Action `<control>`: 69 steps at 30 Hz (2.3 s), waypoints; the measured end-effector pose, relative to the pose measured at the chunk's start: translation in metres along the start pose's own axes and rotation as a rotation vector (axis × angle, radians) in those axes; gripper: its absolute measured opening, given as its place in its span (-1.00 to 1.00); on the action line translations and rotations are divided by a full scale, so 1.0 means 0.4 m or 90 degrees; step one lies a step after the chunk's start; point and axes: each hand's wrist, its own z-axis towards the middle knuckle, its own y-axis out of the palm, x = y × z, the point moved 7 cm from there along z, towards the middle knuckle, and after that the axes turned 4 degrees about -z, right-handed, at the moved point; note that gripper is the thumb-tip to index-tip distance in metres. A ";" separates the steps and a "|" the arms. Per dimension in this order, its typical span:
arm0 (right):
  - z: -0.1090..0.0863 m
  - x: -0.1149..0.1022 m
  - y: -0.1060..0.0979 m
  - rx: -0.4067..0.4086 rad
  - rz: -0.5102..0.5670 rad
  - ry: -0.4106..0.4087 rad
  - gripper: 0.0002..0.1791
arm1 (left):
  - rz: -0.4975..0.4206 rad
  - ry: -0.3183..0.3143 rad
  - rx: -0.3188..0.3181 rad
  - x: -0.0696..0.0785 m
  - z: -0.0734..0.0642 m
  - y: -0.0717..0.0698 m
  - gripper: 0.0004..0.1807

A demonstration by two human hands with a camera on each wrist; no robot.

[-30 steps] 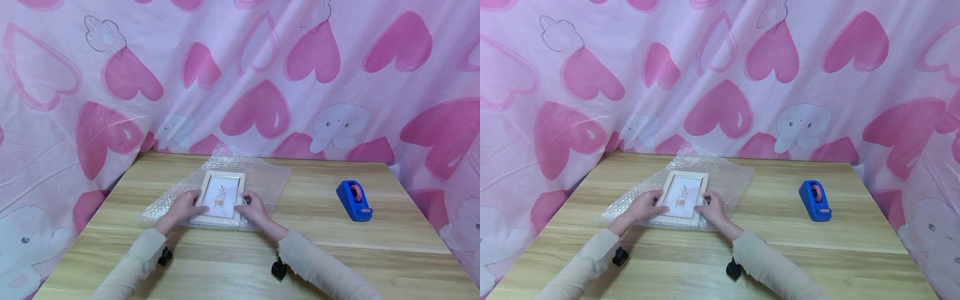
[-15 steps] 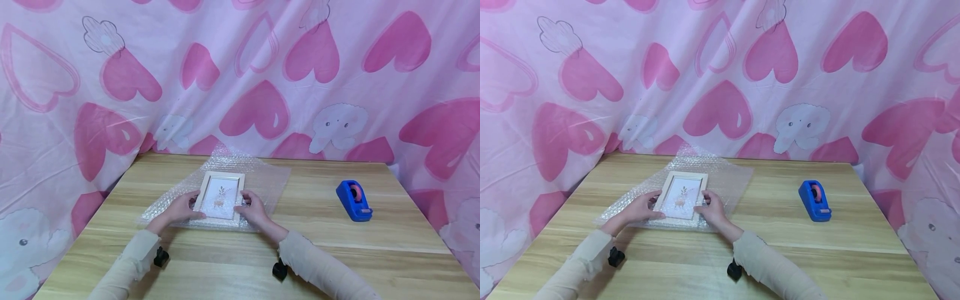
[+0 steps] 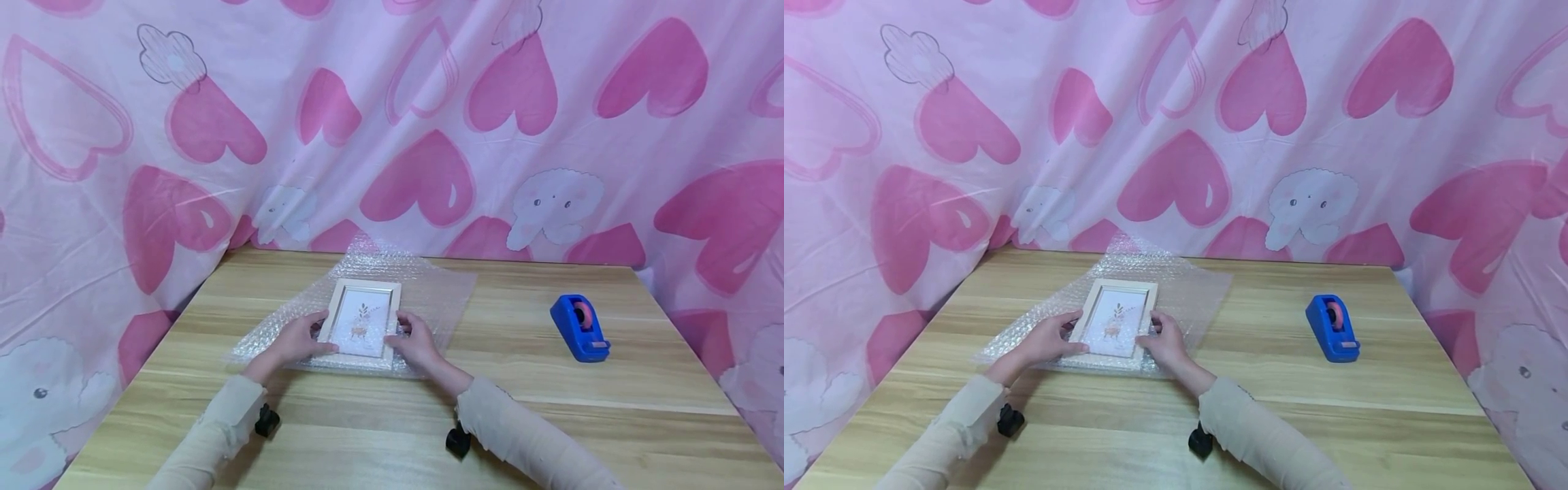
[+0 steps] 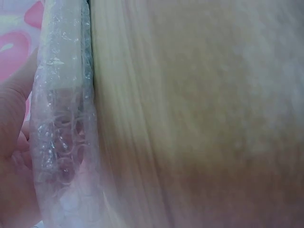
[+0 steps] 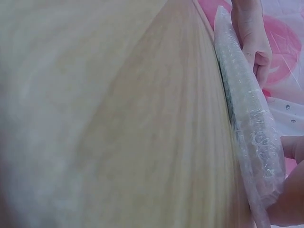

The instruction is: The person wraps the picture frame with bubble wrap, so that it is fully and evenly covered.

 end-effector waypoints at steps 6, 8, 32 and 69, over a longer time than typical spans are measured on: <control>-0.001 -0.006 -0.009 -0.006 -0.003 -0.021 -0.37 | 0.002 0.007 0.004 0.013 -0.004 0.003 -0.04; -0.005 -0.005 -0.013 -0.006 -0.001 -0.017 -0.38 | 0.006 0.014 0.006 0.020 -0.007 0.005 -0.04; -0.020 0.008 -0.048 -0.107 0.063 0.060 -0.37 | 0.043 0.005 0.023 0.071 -0.042 0.027 -0.04; 0.322 0.038 -0.120 -0.154 0.016 0.043 -0.16 | 0.052 -0.003 0.043 0.061 -0.039 0.029 -0.04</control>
